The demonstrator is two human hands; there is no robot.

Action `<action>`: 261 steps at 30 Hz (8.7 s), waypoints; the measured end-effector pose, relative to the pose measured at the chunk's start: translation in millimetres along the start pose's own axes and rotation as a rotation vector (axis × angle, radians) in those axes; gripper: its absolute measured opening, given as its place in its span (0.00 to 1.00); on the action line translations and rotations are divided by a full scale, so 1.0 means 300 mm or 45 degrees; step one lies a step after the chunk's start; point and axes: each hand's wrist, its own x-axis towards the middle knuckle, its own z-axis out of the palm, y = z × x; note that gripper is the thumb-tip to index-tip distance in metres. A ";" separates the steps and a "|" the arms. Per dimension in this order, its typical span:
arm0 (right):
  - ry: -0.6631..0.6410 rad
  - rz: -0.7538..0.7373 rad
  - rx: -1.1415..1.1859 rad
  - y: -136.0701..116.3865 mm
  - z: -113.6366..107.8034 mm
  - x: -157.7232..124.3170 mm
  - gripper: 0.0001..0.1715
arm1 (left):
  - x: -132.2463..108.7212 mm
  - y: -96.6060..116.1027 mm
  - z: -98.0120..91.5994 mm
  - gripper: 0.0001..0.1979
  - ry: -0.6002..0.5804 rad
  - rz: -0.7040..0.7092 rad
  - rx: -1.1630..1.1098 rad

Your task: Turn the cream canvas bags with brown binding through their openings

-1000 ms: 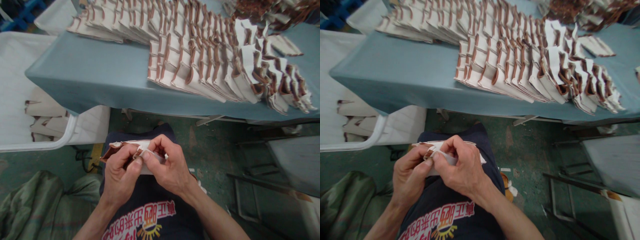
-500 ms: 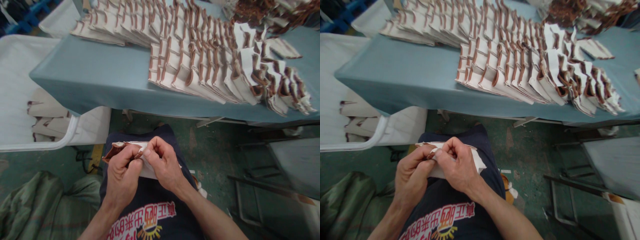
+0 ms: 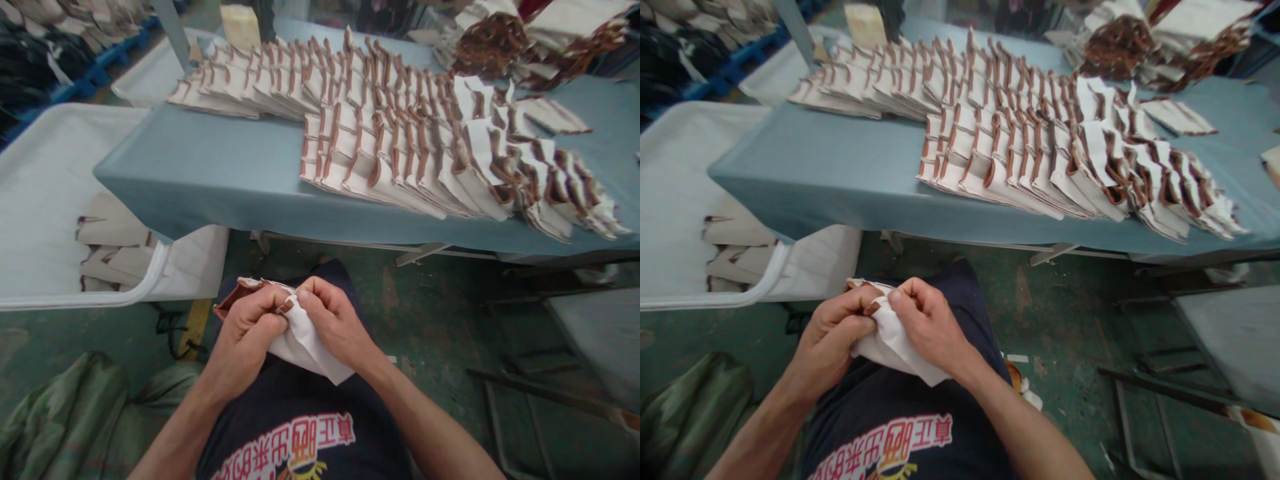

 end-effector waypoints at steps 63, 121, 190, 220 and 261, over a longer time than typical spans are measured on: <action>-0.651 0.296 0.300 -0.018 -0.063 0.087 0.12 | -0.029 -0.126 -0.081 0.19 0.016 1.135 0.942; -0.696 -0.694 -0.637 -0.334 -0.233 0.036 0.17 | 0.123 0.066 -0.307 0.32 -0.363 0.698 0.777; -0.293 -0.662 -0.829 -0.282 -0.095 0.038 0.10 | 0.067 0.237 -0.147 0.15 -0.499 0.139 0.594; -0.260 -0.508 -0.580 -0.211 -0.072 0.036 0.10 | 0.084 0.191 -0.150 0.10 -0.461 0.486 0.855; -0.417 -0.464 -0.542 -0.213 -0.065 0.023 0.11 | 0.022 0.204 -0.157 0.17 -0.329 0.814 1.189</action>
